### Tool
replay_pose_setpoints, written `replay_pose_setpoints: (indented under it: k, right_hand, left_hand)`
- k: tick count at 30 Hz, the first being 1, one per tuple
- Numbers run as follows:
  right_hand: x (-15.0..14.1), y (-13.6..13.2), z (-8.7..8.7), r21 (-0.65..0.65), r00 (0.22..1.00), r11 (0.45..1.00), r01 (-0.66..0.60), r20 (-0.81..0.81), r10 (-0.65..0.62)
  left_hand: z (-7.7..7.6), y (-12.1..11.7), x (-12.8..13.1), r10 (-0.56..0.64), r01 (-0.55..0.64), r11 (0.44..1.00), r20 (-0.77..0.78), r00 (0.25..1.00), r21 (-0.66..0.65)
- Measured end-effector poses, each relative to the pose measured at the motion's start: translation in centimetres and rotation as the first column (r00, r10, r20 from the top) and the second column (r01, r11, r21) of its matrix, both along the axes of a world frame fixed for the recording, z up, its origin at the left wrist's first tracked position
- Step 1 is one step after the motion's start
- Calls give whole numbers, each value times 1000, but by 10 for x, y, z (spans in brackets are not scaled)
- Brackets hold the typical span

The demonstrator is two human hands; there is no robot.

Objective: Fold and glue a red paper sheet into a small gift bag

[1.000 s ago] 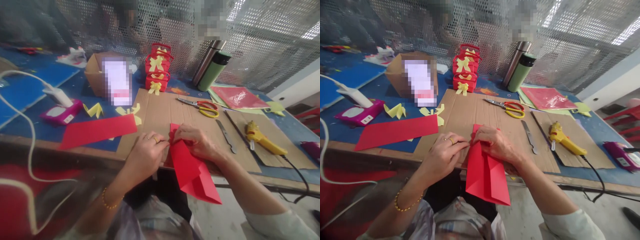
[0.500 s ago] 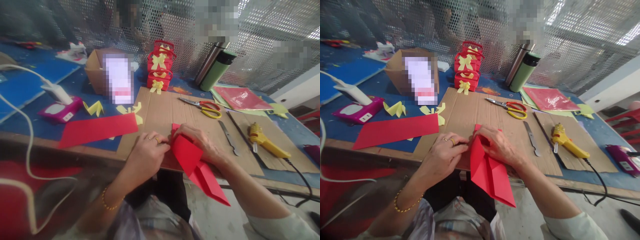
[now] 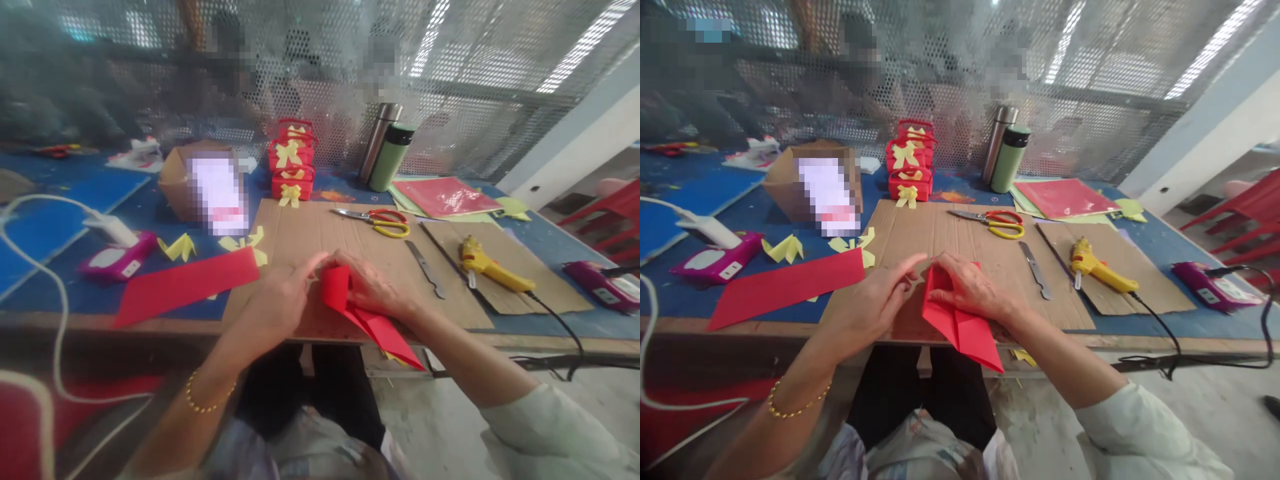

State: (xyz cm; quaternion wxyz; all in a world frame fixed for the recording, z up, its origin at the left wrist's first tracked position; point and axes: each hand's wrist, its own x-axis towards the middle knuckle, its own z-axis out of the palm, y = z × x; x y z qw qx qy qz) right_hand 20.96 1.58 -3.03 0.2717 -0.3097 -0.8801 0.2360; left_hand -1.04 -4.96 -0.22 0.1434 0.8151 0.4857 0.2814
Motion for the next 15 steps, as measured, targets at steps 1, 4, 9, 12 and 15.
replay_pose_setpoints:
  k: [1,4,9,12,15]
  right_hand:
    - [-1,0,-1,-4,1000,1000,7,-9,-7]
    - [-5,2,-4,-7,999,999,49,-9,-49]
    - [-10,6,1,-23,997,998,66,32,-66]
    - [-13,5,4,-5,998,998,57,1,-57]
    - [-14,6,4,35,998,998,56,-17,-56]
  left_hand:
    - [5,5,1,-22,22,1000,-25,999,-1]
    - [14,21,6,-158,158,987,1,988,-19]
    - [12,46,10,-304,314,945,110,946,-89]
    - [3,53,9,-252,271,947,124,960,-170]
    - [-4,55,9,-148,183,954,158,976,-236]
